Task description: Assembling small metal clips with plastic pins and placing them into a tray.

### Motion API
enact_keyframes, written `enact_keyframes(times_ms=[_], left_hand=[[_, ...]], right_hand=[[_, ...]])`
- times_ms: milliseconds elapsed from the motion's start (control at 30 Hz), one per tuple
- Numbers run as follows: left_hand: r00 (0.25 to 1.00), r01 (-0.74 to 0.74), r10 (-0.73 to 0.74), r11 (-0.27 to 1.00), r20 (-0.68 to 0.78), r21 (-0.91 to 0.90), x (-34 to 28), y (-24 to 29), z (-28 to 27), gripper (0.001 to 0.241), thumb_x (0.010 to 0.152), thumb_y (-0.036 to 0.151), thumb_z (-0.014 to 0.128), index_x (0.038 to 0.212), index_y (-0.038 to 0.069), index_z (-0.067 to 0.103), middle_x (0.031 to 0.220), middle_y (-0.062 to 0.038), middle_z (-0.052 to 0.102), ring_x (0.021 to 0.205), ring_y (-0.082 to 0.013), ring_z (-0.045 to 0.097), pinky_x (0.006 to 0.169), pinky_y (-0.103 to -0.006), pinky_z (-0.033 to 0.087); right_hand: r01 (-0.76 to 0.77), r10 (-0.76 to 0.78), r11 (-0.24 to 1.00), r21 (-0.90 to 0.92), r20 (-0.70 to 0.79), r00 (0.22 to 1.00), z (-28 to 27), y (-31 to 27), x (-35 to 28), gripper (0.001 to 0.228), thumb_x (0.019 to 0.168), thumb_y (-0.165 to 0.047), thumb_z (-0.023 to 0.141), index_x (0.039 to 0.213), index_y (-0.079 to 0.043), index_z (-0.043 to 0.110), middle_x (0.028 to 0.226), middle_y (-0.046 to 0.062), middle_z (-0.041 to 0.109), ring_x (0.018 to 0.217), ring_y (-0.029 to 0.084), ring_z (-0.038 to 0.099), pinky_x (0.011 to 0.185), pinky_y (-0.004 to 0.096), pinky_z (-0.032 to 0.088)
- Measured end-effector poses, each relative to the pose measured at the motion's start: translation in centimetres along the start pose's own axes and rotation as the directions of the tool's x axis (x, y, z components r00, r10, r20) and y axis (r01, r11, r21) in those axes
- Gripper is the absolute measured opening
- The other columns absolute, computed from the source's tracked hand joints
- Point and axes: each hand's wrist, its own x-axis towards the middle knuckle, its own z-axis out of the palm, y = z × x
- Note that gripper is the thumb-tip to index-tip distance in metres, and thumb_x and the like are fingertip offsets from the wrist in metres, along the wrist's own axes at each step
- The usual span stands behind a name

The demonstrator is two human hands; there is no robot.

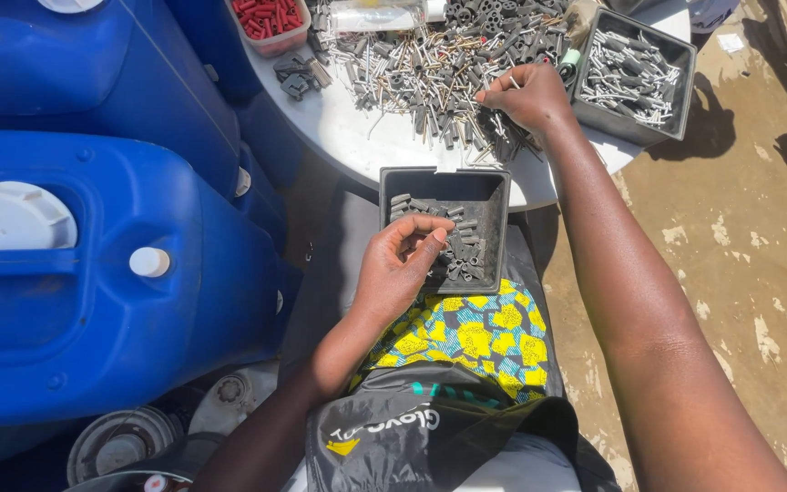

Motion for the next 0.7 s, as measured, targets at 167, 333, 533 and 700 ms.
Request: enact_keyframes(times_ms=[167,333,533,700], left_hand=[[1.000,0.014,-0.014,0.998,0.008,-0.064,0.5,-0.8,0.0,0.017,0.097,0.012,0.069,0.111,0.003,0.074,0.091,-0.002,0.068,0.079,-0.0048,0.058,0.068,-0.0192,0.046],[0.998,-0.044,0.035,0.984,-0.054,-0.170,2.3,-2.9,0.7,0.029,0.101,0.023,0.071,0.123,0.005,0.071,0.112,-0.016,0.074,0.099,-0.0191,0.072,0.087,-0.0336,0.062],[0.994,0.014,-0.053,0.925,-0.094,-0.381,2.6,-3.9,1.7,0.039,0.095,0.020,0.079,0.128,0.001,0.070,0.113,-0.020,0.076,0.098,-0.0200,0.075,0.089,-0.0330,0.064],[0.975,0.114,-0.181,0.906,-0.128,-0.408,1.7,-5.5,1.5,0.032,0.089,0.017,0.084,0.116,0.000,0.077,0.095,-0.016,0.079,0.087,-0.0170,0.075,0.082,-0.0314,0.066]], right_hand=[[0.181,-0.181,0.983,-0.020,-0.172,0.968,-1.4,-1.9,-3.5,0.010,0.085,-0.012,0.089,0.088,-0.008,0.081,0.078,0.003,0.078,0.049,0.001,0.047,0.046,0.019,0.042],[0.179,-0.115,0.911,0.370,-0.190,0.975,-3.1,-8.5,-13.8,0.017,0.089,-0.014,0.092,0.099,-0.008,0.080,0.047,-0.011,0.030,0.055,-0.004,0.030,0.057,0.013,0.028],[0.055,-0.056,0.918,0.392,-0.007,0.998,1.7,-6.4,-21.3,0.013,0.083,-0.006,0.086,0.094,-0.002,0.081,0.042,0.000,0.045,0.046,-0.001,0.034,0.052,0.016,0.033],[-0.024,-0.010,0.933,0.359,0.093,0.996,1.5,-6.3,-22.9,0.016,0.086,-0.006,0.082,0.101,-0.002,0.083,0.081,0.024,0.077,0.082,0.022,0.074,0.077,0.037,0.061]])
